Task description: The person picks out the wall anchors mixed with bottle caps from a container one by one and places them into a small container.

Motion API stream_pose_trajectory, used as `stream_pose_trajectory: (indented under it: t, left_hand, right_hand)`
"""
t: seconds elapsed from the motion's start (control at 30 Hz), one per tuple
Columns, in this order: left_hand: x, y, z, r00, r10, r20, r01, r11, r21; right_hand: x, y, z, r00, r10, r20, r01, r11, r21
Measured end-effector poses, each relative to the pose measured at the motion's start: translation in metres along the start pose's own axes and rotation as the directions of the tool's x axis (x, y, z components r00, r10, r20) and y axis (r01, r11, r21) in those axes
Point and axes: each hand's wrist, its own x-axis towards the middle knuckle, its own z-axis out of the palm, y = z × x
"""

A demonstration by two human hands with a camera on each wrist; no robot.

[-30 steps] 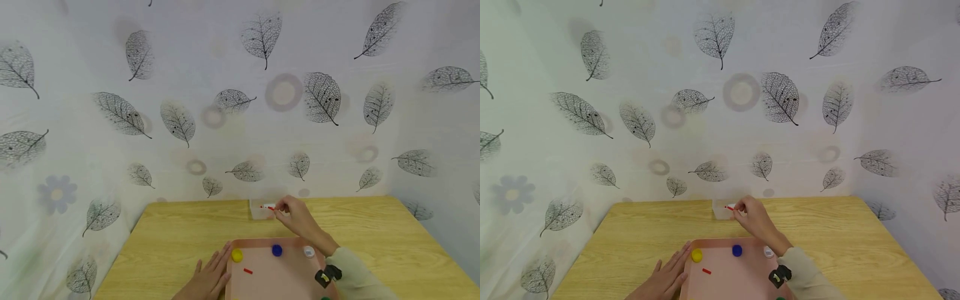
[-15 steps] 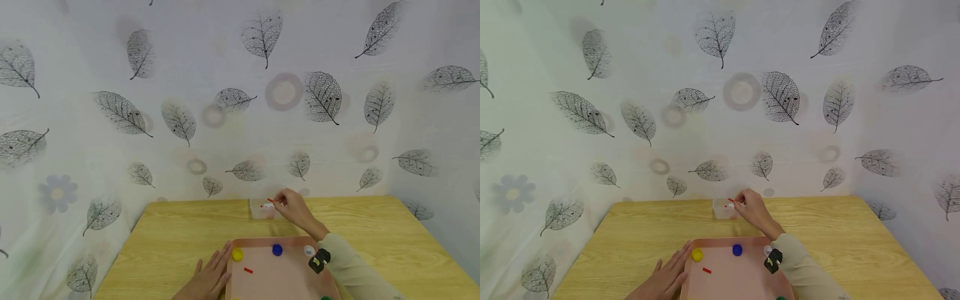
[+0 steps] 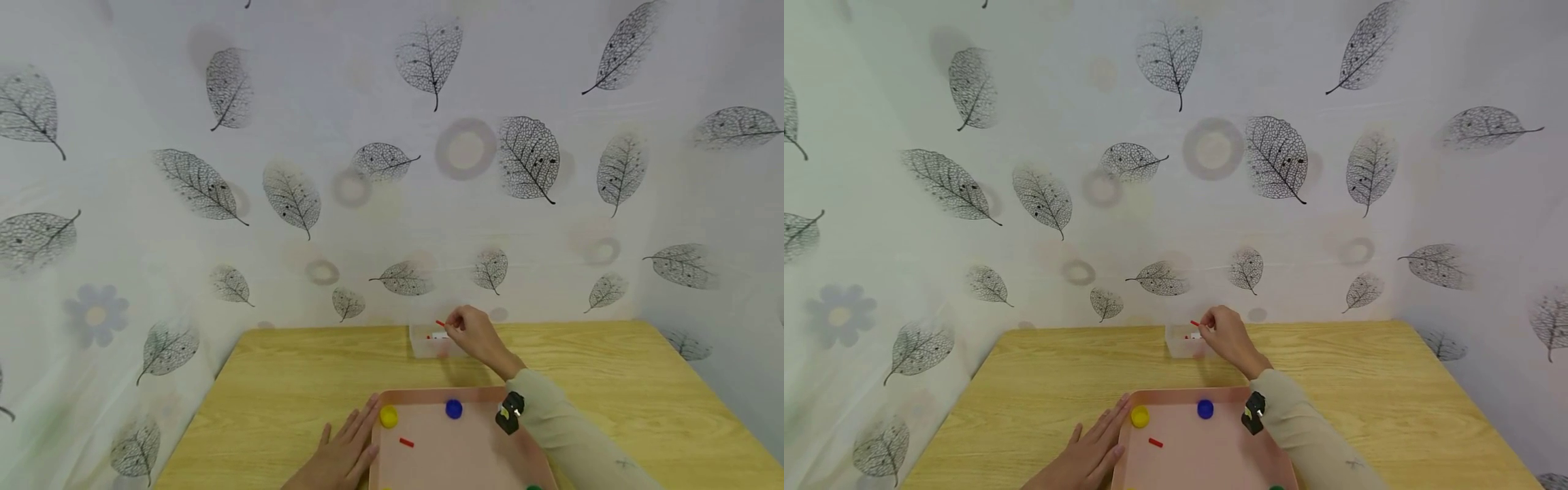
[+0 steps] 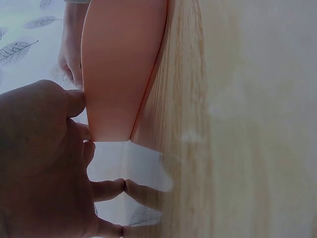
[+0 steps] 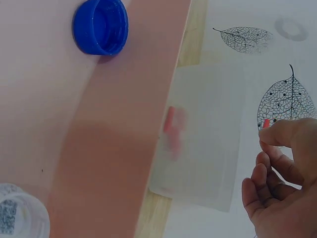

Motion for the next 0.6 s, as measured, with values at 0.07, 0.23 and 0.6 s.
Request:
stream_pose_trajectory:
  t: [0.07,0.23,0.6]
  left_hand:
    - [0.0,-0.002,0.002,1.0,-0.005,-0.008,0.005,1.0,0.01]
    - [0.0,0.0,0.0,1.0,-0.021,0.012,0.021,1.0,0.023]
    - [0.001,-0.001,-0.001,1.0,-0.015,0.024,0.014,0.999,0.032]
  right_hand:
    - [0.002,0.002,0.003,1.0,0.011,0.008,-0.011,1.0,-0.001]
    - [0.006,0.005,0.01,0.999,0.032,0.028,-0.032,1.0,-0.002]
    - [0.009,0.013,0.02,0.999,0.047,0.022,-0.046,0.998,-0.031]
